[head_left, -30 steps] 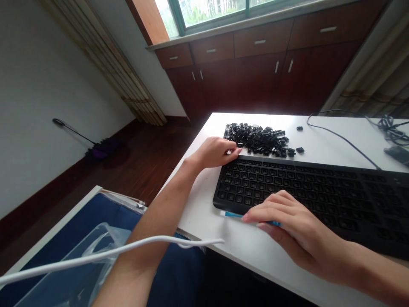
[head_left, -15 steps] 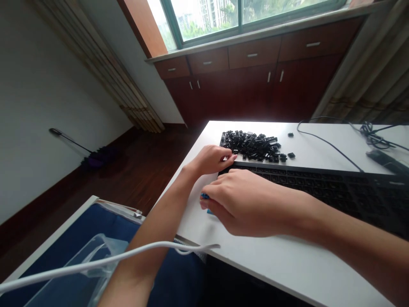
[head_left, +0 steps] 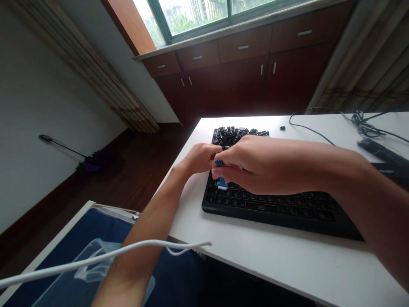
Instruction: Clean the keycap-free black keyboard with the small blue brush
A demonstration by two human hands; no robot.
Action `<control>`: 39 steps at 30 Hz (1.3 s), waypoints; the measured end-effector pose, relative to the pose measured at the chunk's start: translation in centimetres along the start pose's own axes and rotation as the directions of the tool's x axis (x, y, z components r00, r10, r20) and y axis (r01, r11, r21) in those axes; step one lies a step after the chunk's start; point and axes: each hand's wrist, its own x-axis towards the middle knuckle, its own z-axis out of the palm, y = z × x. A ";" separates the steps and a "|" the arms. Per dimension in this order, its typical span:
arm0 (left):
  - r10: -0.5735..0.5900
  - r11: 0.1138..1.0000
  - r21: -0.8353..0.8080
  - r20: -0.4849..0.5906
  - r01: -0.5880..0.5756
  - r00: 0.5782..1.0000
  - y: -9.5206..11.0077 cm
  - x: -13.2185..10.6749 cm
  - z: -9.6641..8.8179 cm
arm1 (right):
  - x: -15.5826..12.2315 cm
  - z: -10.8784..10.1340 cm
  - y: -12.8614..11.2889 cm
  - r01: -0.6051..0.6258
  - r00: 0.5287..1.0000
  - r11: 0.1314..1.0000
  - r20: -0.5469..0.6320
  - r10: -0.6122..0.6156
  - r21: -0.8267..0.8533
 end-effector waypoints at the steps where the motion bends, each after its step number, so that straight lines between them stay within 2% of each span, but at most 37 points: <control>1: -0.004 1.000 -0.001 0.006 0.004 1.000 0.0 0.0 0.0 | -0.1 0.0 0.0 -0.007 1.000 0.999 -0.021 0.007 -0.037; 3: -0.024 1.000 -0.007 0.017 0.024 1.000 0.2 0.1 -0.1 | -0.3 0.4 0.1 -0.002 1.000 0.997 -0.010 0.002 -0.082; 6: -0.044 0.999 -0.019 0.011 0.045 0.999 0.4 0.1 0.0 | -0.8 0.5 0.2 -0.010 0.997 0.998 0.071 0.015 -0.067; 11: -0.004 1.000 0.013 -0.037 0.005 0.999 0.0 0.0 0.5 | -2.1 -1.1 0.7 -0.117 0.991 0.991 0.055 0.120 -0.061; 14: 0.010 1.000 0.026 -0.027 -0.010 1.000 -0.2 0.1 0.5 | -2.2 -1.2 0.7 -0.166 0.976 0.982 0.128 0.178 -0.095; 17: -0.009 1.000 0.017 -0.010 0.009 1.000 0.1 0.1 0.3 | -1.5 -0.7 0.3 -0.093 0.977 0.995 0.191 0.095 -0.023; 19: -0.029 1.000 0.001 -0.011 0.029 1.000 0.4 0.1 0.1 | -1.1 -0.6 0.1 -0.024 0.988 0.998 0.151 0.016 0.053; 21: -0.038 0.999 -0.006 -0.012 0.038 0.999 0.4 0.2 0.1 | -1.2 -0.7 0.1 -0.019 0.994 0.998 0.106 0.012 0.062; 23: -0.024 1.000 0.010 -0.013 0.024 1.000 0.2 0.1 0.3 | -1.9 -1.0 0.2 -0.074 0.990 0.997 0.119 0.073 0.004; 26: 0.006 0.999 0.048 -0.023 -0.005 1.000 -0.4 0.1 0.7 | -2.9 -1.3 0.3 -0.202 0.954 0.970 0.196 0.225 -0.133; 28: 0.012 0.998 0.057 -0.030 -0.010 0.999 -0.6 0.0 0.9 | -3.0 -1.3 0.1 -0.232 0.937 0.951 0.217 0.275 -0.205; 31: -0.001 0.999 0.049 -0.012 0.001 1.000 -0.3 0.0 0.7 | -2.4 -1.3 -0.2 -0.124 0.962 0.986 0.231 0.147 -0.110; 34: -0.018 1.000 0.025 -0.002 0.018 1.000 0.1 0.0 0.3 | -2.1 -1.5 -0.2 -0.034 0.988 0.999 0.148 0.031 0.017; 36: -0.014 1.000 0.019 -0.002 0.014 1.000 0.1 0.0 0.3 | -2.5 -1.6 -0.1 -0.063 0.990 0.998 0.126 0.062 0.005; 39: 0.010 0.999 0.040 -0.011 -0.010 1.000 -0.3 0.0 0.6 | -3.3 -1.6 0.1 -0.177 0.962 0.978 0.193 0.196 -0.112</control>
